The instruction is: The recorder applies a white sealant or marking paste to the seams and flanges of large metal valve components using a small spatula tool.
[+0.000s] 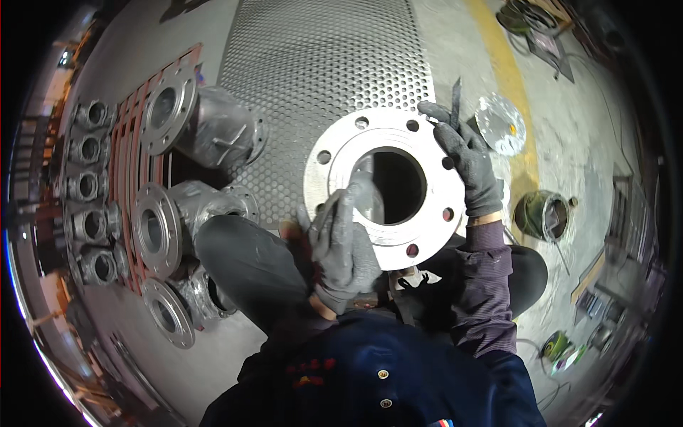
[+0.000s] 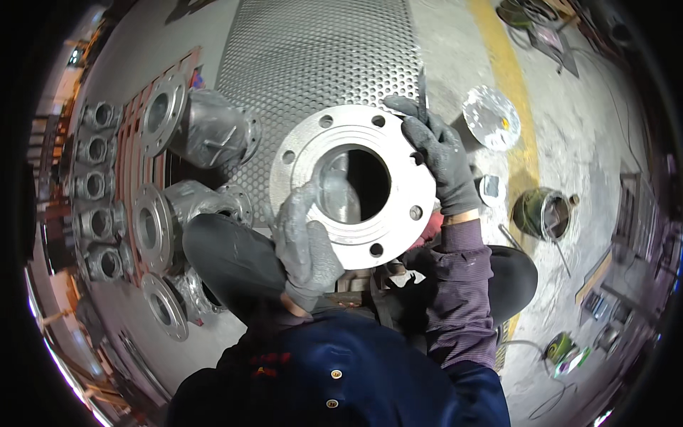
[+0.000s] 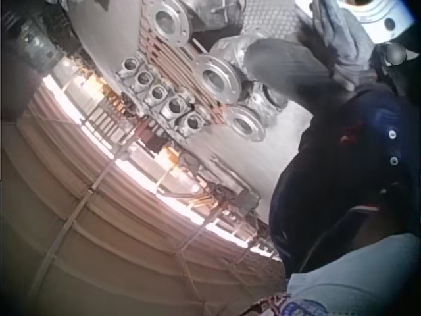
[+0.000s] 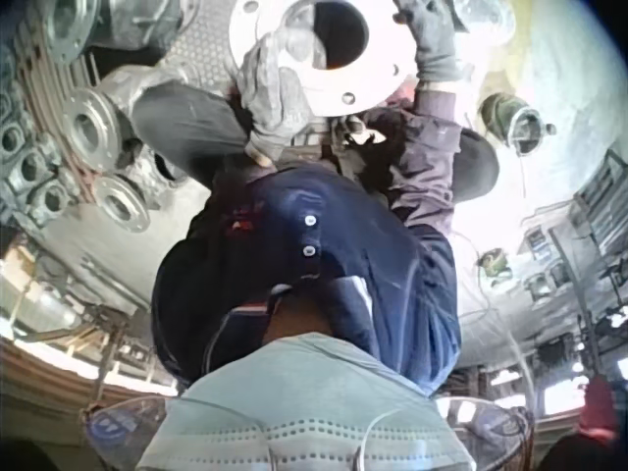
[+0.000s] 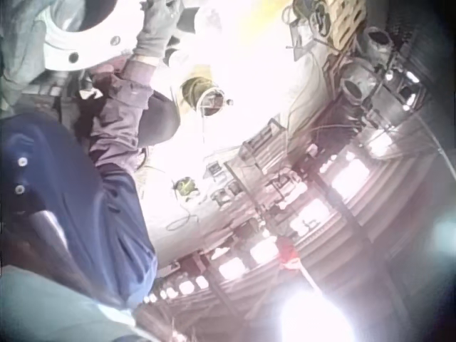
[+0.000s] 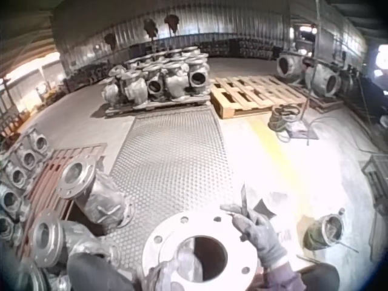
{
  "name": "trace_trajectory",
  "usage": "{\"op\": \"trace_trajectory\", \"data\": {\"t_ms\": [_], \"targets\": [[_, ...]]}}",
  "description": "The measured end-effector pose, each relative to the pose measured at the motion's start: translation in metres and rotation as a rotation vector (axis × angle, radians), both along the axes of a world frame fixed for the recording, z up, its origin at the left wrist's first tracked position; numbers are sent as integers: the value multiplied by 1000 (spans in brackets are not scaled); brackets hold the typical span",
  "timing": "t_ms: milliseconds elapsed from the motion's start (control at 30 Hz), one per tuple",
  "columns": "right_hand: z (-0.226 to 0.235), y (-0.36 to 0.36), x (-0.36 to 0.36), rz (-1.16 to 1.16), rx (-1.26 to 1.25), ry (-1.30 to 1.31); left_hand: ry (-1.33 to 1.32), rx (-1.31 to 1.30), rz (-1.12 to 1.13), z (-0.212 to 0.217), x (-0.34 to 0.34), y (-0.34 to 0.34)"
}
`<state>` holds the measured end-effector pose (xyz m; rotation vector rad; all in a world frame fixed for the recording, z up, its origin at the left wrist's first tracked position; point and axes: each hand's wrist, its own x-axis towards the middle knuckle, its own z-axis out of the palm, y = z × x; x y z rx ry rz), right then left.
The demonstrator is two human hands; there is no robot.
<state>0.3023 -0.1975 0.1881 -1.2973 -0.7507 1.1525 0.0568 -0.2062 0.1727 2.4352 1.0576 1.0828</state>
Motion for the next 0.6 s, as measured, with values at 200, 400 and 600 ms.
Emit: {"op": "trace_trajectory", "data": {"t_ms": [200,400,600], "targets": [[-9,-9,-44,-226,48,-54,-229,-171,-55,-19,-33,76],[-26,-16,-107,-472,180,-177,-134,-438,-202,-10,-73,130],[-36,-29,-123,-500,233,-311,-166,-414,-263,-14,-86,108]]}}
